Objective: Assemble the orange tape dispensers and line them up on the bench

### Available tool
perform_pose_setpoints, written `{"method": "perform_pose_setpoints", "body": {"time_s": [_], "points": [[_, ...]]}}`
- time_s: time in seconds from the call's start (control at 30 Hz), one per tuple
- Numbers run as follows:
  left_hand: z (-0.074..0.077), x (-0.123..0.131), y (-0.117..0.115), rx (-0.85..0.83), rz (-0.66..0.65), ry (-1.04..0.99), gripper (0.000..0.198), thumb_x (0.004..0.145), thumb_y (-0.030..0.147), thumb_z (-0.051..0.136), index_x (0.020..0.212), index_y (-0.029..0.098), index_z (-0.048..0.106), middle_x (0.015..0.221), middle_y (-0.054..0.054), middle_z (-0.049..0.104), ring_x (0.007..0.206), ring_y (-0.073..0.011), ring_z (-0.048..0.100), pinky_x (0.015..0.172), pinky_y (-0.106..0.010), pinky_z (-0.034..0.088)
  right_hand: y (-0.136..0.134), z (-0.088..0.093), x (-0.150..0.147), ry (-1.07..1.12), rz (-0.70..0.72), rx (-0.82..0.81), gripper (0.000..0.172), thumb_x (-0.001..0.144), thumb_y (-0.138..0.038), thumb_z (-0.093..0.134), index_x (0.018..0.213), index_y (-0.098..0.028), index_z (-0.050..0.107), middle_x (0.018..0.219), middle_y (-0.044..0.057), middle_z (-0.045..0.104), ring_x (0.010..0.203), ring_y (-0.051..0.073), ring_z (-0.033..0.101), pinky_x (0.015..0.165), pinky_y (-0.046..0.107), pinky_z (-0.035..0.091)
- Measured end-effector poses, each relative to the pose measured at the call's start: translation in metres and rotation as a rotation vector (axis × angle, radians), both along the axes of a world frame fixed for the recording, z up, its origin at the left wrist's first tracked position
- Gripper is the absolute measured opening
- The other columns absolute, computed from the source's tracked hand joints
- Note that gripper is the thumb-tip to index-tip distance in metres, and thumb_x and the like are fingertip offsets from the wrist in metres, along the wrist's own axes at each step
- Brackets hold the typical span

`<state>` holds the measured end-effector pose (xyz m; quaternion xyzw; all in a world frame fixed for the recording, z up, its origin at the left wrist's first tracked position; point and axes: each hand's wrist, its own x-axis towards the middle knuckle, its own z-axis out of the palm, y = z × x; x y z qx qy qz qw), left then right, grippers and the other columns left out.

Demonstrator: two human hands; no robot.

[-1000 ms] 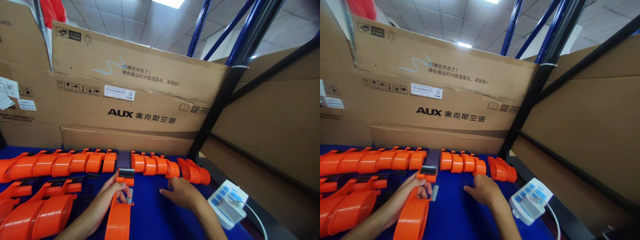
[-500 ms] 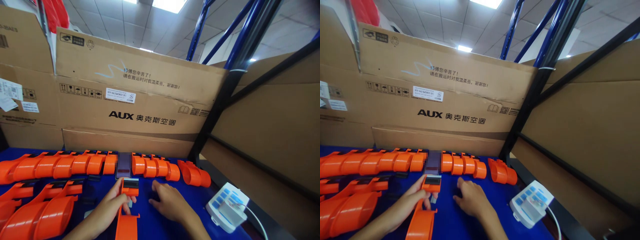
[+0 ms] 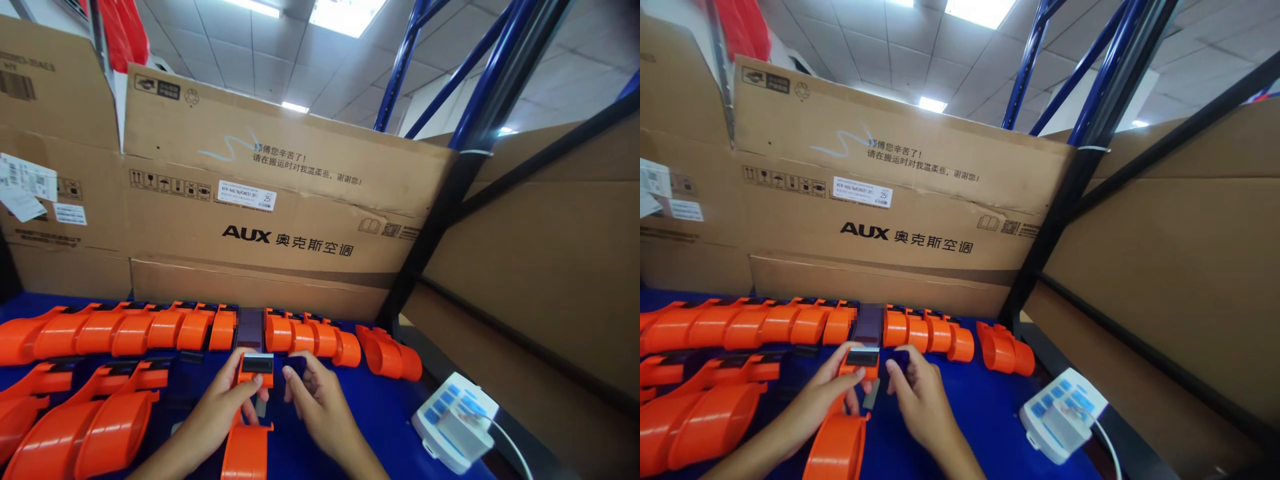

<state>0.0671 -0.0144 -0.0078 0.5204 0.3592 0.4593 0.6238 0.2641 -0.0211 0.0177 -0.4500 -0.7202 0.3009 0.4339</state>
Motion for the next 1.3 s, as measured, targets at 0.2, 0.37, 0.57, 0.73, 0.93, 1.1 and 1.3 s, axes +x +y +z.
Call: {"method": "perform_pose_setpoints", "body": {"time_s": [0.2, 0.37, 0.57, 0.73, 0.93, 1.1, 1.3], "points": [[-0.001, 0.0, 0.001, 0.015, -0.005, -0.052, 0.041, 0.085, 0.05, 0.068, 0.115, 0.023, 0.058, 0.081, -0.002, 0.072, 0.054, -0.0148, 0.063, 0.053, -0.025, 0.047, -0.014, -0.003, -0.011, -0.064, -0.072, 0.128, 0.037, 0.106, -0.038, 0.039, 0.137, -0.025, 0.055, 0.131, 0.01, 0.067, 0.123, 0.026, 0.061, 0.106, 0.042, 0.047], [0.001, 0.001, 0.001, 0.013, 0.009, -0.061, 0.045, 0.085, 0.051, 0.069, 0.118, 0.024, 0.056, 0.079, 0.0, 0.07, 0.053, -0.0143, 0.063, 0.052, -0.024, 0.046, -0.016, -0.01, -0.015, -0.075, -0.054, 0.11, 0.033, 0.105, -0.036, 0.042, 0.135, -0.026, 0.049, 0.114, 0.007, 0.072, 0.102, 0.022, 0.069, 0.091, 0.035, 0.053], [0.0, 0.0, -0.001, 0.062, -0.001, -0.049, 0.035, 0.088, 0.05, 0.065, 0.109, 0.024, 0.055, 0.074, 0.001, 0.068, 0.054, -0.014, 0.062, 0.053, -0.024, 0.047, -0.013, -0.008, -0.017, -0.081, -0.008, 0.09, 0.009, 0.103, -0.034, 0.047, 0.105, -0.025, 0.048, 0.086, 0.001, 0.07, 0.076, 0.019, 0.067, 0.073, 0.029, 0.051], [-0.004, 0.002, -0.001, 0.063, 0.008, -0.028, 0.034, 0.091, 0.047, 0.063, 0.113, 0.025, 0.051, 0.077, 0.002, 0.068, 0.052, -0.0129, 0.063, 0.053, -0.024, 0.047, -0.015, -0.003, -0.015, -0.182, 0.014, 0.086, 0.008, 0.103, -0.03, 0.046, 0.098, -0.025, 0.048, 0.086, 0.0, 0.067, 0.076, 0.017, 0.064, 0.071, 0.027, 0.047], [-0.007, 0.003, 0.001, 0.049, 0.026, -0.018, 0.038, 0.09, 0.045, 0.064, 0.119, 0.026, 0.048, 0.08, 0.003, 0.068, 0.052, -0.0122, 0.062, 0.048, -0.022, 0.043, -0.017, 0.006, -0.015, -0.361, -0.01, 0.137, 0.013, 0.103, -0.032, 0.046, 0.093, -0.024, 0.049, 0.088, 0.001, 0.065, 0.079, 0.018, 0.061, 0.069, 0.027, 0.043], [-0.007, 0.001, 0.0, 0.058, 0.008, -0.027, 0.036, 0.092, 0.044, 0.062, 0.12, 0.027, 0.046, 0.081, 0.003, 0.067, 0.054, -0.0132, 0.064, 0.048, -0.022, 0.042, -0.015, 0.021, -0.012, -0.466, 0.045, 0.163, 0.016, 0.105, -0.032, 0.042, 0.093, -0.024, 0.048, 0.094, 0.003, 0.065, 0.084, 0.019, 0.06, 0.07, 0.028, 0.042], [-0.005, 0.0, -0.002, 0.059, 0.004, -0.013, 0.043, 0.094, 0.044, 0.058, 0.131, 0.027, 0.042, 0.082, 0.003, 0.067, 0.057, -0.0139, 0.064, 0.052, -0.024, 0.044, -0.016, 0.03, -0.007, -0.625, 0.072, 0.193, 0.013, 0.105, -0.031, 0.041, 0.096, -0.024, 0.047, 0.095, 0.004, 0.065, 0.083, 0.02, 0.061, 0.068, 0.029, 0.04]]}}
